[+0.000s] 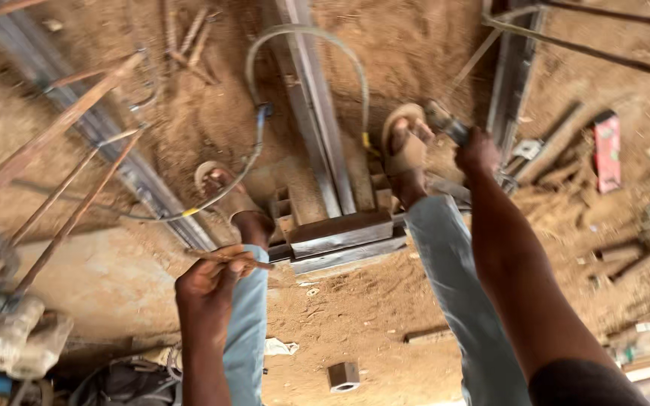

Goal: The person welds a metal frame structure using a handheld welding torch. They repeatedly position the torch at various joints on the frame, creating bright sparks and smoke as they fuse the metal components together. The person adjusts their stance and the frame's position to access different welding points.

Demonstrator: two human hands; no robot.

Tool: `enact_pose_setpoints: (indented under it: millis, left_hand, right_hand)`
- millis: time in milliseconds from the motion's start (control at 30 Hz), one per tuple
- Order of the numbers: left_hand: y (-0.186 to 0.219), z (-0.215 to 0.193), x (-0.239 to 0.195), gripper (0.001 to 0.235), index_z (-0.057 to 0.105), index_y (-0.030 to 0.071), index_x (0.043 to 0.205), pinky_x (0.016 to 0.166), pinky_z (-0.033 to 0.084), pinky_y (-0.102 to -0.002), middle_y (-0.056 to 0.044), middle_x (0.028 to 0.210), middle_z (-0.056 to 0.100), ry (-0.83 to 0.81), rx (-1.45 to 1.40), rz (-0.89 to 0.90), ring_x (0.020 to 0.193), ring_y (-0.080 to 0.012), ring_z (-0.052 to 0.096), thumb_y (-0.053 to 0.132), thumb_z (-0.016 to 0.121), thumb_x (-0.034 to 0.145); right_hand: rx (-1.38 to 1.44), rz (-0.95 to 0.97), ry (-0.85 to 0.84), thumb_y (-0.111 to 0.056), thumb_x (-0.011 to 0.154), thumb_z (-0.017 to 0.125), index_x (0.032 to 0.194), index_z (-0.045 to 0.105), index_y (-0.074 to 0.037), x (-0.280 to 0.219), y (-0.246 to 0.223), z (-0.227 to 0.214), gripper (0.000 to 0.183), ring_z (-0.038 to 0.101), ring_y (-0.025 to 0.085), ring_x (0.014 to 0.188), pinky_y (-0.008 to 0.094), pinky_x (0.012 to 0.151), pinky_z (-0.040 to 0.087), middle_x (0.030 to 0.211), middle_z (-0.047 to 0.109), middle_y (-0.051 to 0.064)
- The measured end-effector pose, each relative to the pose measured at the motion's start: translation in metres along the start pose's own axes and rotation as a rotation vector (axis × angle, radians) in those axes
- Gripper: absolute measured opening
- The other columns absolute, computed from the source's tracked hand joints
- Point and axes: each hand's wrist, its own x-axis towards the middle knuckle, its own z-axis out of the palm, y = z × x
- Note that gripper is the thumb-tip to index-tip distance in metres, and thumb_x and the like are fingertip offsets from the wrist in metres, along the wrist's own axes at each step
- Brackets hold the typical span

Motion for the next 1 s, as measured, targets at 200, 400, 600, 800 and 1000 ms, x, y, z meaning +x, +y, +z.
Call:
enact_pose_setpoints:
  millis: [200, 400, 600, 800, 1000]
  left_hand:
    - [-0.016, 0.016, -0.001, 0.027, 0.06, -0.004, 0.115, 0.092, 0.065, -0.04, -0.019, 0.107, 0.076, -0.089, -0.181, 0.101, 0.102, -0.0257, 0.077, 0.011, 0.072, 0.095]
    - [0.01, 0.061, -0.036, 0.03, 0.064, -0.005, 0.113, 0.088, 0.066, -0.044, -0.019, 0.11, 0.075, -0.077, -0.488, 0.259, 0.102, -0.0295, 0.076, 0.01, 0.079, 0.092]
    - [0.121, 0.102, -0.071, 0.027, 0.069, -0.003, 0.105, 0.081, 0.068, -0.046, -0.021, 0.102, 0.075, 0.044, -0.674, 0.367, 0.094, -0.0285, 0.077, 0.013, 0.083, 0.088]
    - [0.246, 0.116, -0.064, 0.026, 0.069, 0.0, 0.095, 0.077, 0.067, -0.044, -0.018, 0.1, 0.077, 0.151, -0.651, 0.39, 0.083, -0.0248, 0.079, 0.024, 0.077, 0.094]
    - [0.325, 0.134, -0.015, 0.022, 0.071, -0.001, 0.101, 0.078, 0.07, -0.04, -0.016, 0.096, 0.075, 0.245, -0.766, 0.502, 0.082, -0.0225, 0.077, 0.019, 0.074, 0.092]
  right_hand:
    - [0.094, -0.306, -0.005, -0.021, 0.09, 0.072, 0.122, 0.064, -0.01, -0.035, 0.042, -0.026, 0.035, 0.066, 0.048, 0.109, 0.057, 0.094, 0.054, 0.114, 0.071, 0.027]
    - [0.365, -0.578, 0.001, -0.031, 0.087, 0.075, 0.132, 0.056, -0.004, -0.139, 0.077, -0.076, 0.055, 0.07, 0.045, 0.094, 0.053, 0.077, 0.056, 0.103, 0.071, 0.027]
    - [0.269, -0.446, -0.217, -0.021, 0.076, 0.079, 0.144, 0.052, -0.003, -0.262, 0.104, -0.14, 0.075, 0.075, 0.032, 0.083, 0.044, 0.073, 0.062, 0.094, 0.077, 0.019]
    - [0.688, -0.721, -0.021, -0.015, 0.074, 0.079, 0.13, 0.062, -0.003, -0.329, 0.09, -0.168, 0.059, 0.074, 0.031, 0.101, 0.04, 0.085, 0.06, 0.111, 0.075, 0.019]
    - [0.604, -0.638, 0.084, -0.011, 0.075, 0.075, 0.14, 0.059, -0.003, -0.31, 0.053, -0.19, 0.068, 0.072, 0.039, 0.108, 0.044, 0.089, 0.057, 0.115, 0.072, 0.025]
